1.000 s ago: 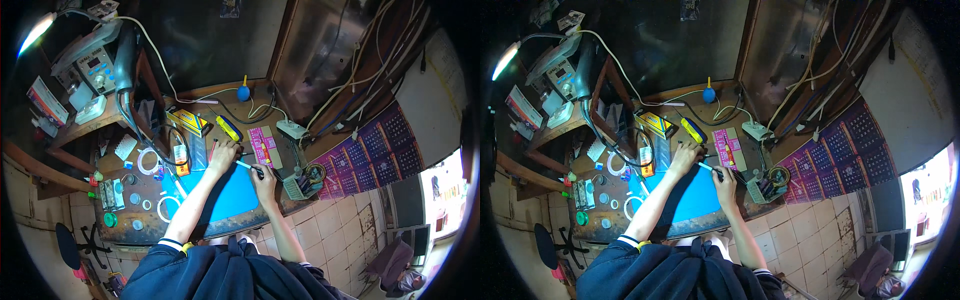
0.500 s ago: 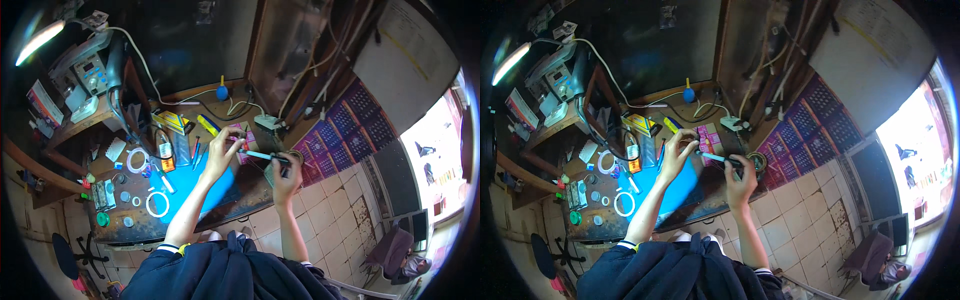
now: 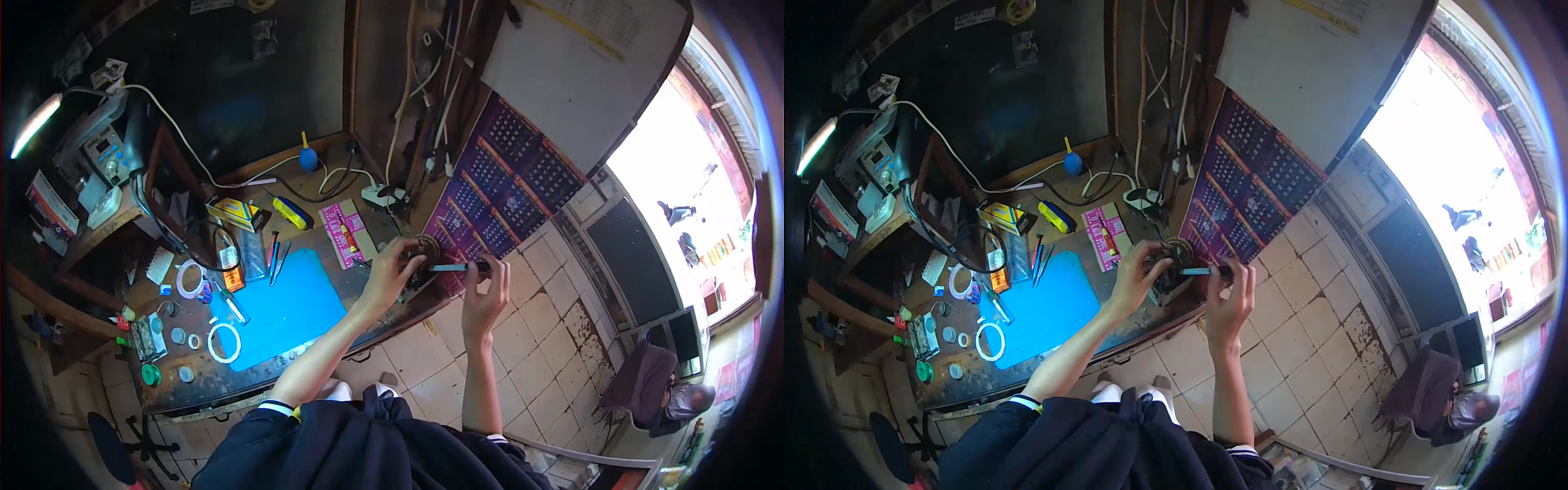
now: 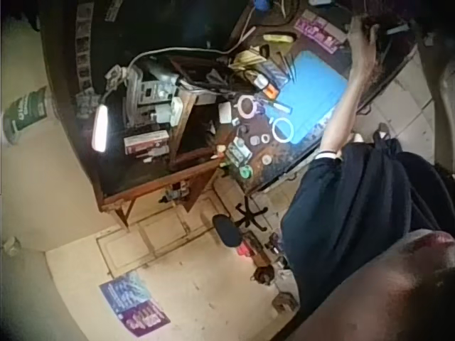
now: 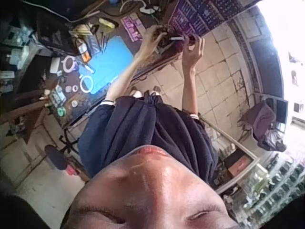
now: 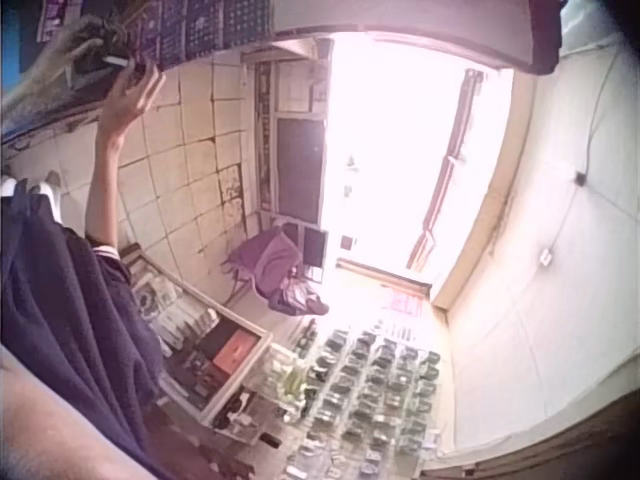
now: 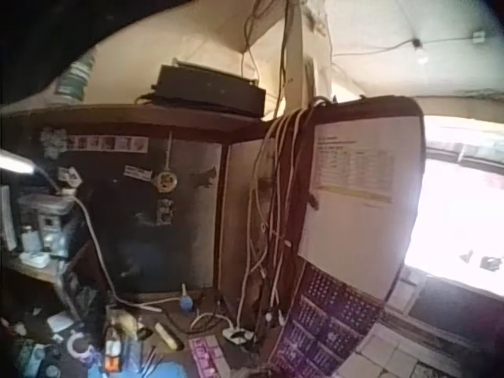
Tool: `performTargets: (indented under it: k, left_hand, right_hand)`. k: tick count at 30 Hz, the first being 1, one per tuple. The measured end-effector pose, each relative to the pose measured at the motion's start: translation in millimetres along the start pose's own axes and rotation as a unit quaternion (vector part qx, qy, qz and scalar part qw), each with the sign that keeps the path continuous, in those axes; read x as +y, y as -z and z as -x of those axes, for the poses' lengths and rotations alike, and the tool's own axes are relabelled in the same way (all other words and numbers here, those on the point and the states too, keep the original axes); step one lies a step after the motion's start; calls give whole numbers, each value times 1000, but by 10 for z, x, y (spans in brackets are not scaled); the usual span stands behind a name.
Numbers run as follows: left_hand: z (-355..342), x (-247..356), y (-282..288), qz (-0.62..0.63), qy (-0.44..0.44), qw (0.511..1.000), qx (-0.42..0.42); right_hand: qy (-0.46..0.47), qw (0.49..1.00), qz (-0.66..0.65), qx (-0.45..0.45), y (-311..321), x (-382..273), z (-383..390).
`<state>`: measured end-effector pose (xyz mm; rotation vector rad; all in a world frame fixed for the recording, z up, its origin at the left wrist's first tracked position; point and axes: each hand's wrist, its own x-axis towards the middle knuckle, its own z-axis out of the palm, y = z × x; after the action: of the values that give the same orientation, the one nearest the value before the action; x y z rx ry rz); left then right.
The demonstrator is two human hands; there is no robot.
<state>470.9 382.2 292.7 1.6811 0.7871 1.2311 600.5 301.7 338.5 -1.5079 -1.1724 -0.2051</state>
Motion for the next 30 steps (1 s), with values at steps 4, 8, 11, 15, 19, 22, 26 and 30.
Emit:
performTargets:
  k: [4, 8, 11, 15, 19, 22, 26, 30]
  left_hand:
    - [11, -53, -91, -76, 10, 997, -2]
    - [28, -121, -89, -117, 8, 993, -5]
    - [40, -120, -100, -257, -109, 960, -13]
    - [65, -41, -117, -293, -113, 949, 13]
    - [104, 45, 24, -276, -104, 954, 44]
    - [143, 181, 258, -229, -63, 969, 60]
    - [157, 342, 767, -239, -43, 955, 169]
    - [151, 493, 1170, -226, -52, 948, 219]
  right_hand:
    - [60, 996, 59, -41, -89, 169, 7]
    - [3, 991, 9, -130, -217, 146, 113]
    - [50, 977, 65, -198, -315, 259, 142]
    - [4, 971, 41, -237, -361, 325, 176]
    - [35, 972, 73, -221, -326, 235, 169]
    - [81, 976, 110, -170, -280, 113, 140]
    - [114, 990, 4, -86, -225, -309, 69]
    - [170, 978, -98, -76, -405, -646, 159]
